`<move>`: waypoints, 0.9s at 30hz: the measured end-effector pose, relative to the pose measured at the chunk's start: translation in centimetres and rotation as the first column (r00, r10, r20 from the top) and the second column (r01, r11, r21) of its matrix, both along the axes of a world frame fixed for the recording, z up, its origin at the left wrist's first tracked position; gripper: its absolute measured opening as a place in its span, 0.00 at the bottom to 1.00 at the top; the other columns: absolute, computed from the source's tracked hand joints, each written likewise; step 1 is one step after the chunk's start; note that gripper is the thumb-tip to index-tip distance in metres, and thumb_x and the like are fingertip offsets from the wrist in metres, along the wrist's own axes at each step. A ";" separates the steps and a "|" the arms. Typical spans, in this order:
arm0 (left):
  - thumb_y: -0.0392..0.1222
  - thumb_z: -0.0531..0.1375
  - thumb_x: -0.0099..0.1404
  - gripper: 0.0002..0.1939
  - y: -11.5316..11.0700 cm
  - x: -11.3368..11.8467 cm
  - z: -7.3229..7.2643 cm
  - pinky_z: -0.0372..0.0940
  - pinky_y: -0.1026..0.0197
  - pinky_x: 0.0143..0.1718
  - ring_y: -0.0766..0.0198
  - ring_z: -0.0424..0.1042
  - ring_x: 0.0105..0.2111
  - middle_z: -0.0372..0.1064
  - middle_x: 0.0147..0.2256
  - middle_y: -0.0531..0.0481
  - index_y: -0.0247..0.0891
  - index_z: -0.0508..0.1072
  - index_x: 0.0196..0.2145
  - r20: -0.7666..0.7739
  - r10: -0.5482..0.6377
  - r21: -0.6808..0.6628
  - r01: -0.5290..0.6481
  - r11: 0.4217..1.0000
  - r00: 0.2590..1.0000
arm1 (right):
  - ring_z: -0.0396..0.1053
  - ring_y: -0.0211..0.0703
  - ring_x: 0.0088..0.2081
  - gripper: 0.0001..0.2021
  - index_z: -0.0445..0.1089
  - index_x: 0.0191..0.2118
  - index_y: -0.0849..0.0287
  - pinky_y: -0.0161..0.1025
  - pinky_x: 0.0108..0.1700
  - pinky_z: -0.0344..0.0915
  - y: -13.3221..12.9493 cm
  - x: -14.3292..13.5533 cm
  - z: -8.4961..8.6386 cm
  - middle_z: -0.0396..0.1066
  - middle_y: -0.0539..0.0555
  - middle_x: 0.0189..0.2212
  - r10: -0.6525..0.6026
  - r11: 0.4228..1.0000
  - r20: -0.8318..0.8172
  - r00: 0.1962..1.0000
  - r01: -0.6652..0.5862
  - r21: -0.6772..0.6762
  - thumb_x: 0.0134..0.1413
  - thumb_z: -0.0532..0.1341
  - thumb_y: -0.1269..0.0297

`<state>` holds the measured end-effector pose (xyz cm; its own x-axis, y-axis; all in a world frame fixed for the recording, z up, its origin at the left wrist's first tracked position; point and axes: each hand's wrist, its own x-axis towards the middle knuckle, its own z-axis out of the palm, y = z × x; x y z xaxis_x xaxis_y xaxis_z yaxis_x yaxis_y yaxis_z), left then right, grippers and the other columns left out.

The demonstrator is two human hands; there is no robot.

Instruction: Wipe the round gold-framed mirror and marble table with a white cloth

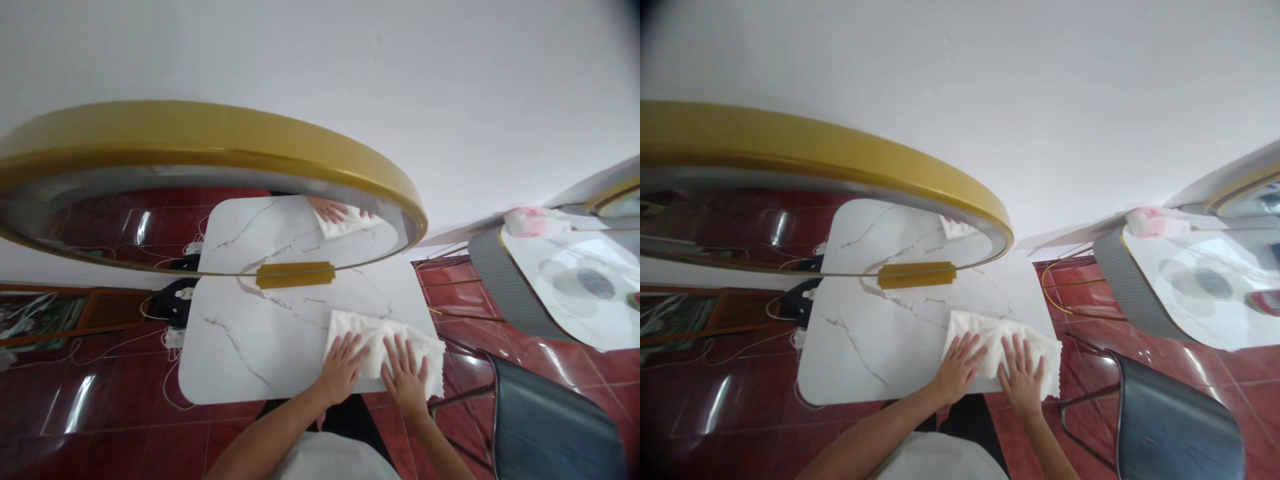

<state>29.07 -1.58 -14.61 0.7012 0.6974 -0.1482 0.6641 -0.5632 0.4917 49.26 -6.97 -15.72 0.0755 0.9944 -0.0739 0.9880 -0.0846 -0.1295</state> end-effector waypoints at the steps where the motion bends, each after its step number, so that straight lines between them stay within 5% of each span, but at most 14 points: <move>1: 0.43 0.48 0.68 0.31 -0.6 -1.0 0.1 0.38 0.47 0.64 0.56 0.33 0.66 0.28 0.67 0.55 0.50 0.39 0.65 -0.002 -0.015 -0.014 0.015 1.000 1.000 | 0.38 0.56 0.65 0.31 0.30 0.66 0.45 0.63 0.61 0.32 -0.7 -0.6 0.0 0.39 0.52 0.66 0.020 1.000 -0.003 1.000 -0.020 0.000 0.59 0.44 0.56; 8: 0.36 0.49 0.67 0.32 -2.1 -11.7 1.3 0.43 0.50 0.63 0.59 0.37 0.65 0.33 0.66 0.59 0.55 0.42 0.64 -0.084 -0.029 -0.040 0.026 0.999 0.996 | 0.41 0.58 0.64 0.32 0.36 0.65 0.41 0.62 0.60 0.36 -2.4 -7.6 0.4 0.43 0.51 0.65 0.236 0.971 -0.034 0.971 -0.237 -0.038 0.57 0.50 0.55; 15: 0.36 0.47 0.68 0.30 -4.9 -22.1 2.3 0.48 0.50 0.62 0.61 0.42 0.65 0.40 0.65 0.60 0.58 0.42 0.63 -0.212 0.098 -0.040 -0.108 0.993 0.972 | 0.45 0.61 0.63 0.33 0.37 0.65 0.41 0.63 0.58 0.39 -1.6 -15.6 0.2 0.43 0.52 0.65 0.466 0.879 -0.091 0.880 -0.472 -0.070 0.56 0.50 0.54; 20: 0.37 0.47 0.68 0.29 -3.4 -23.1 1.4 0.48 0.50 0.62 0.60 0.43 0.64 0.42 0.65 0.57 0.54 0.43 0.64 -0.219 0.203 0.054 -0.196 0.979 0.954 | 0.39 0.58 0.65 0.32 0.36 0.65 0.43 0.64 0.59 0.36 1.9 -18.2 0.8 0.40 0.52 0.66 0.437 0.896 -0.052 0.898 -0.440 -0.066 0.57 0.50 0.56; 27: 0.39 0.45 0.70 0.26 5.1 -20.7 0.3 0.47 0.48 0.62 0.60 0.43 0.64 0.44 0.65 0.56 0.53 0.47 0.63 -0.146 0.335 0.170 -0.310 0.935 0.931 | 0.32 0.54 0.66 0.31 0.33 0.65 0.44 0.63 0.60 0.36 10.1 -18.8 1.6 0.33 0.51 0.67 0.352 0.935 0.037 0.935 -0.349 -0.064 0.59 0.48 0.59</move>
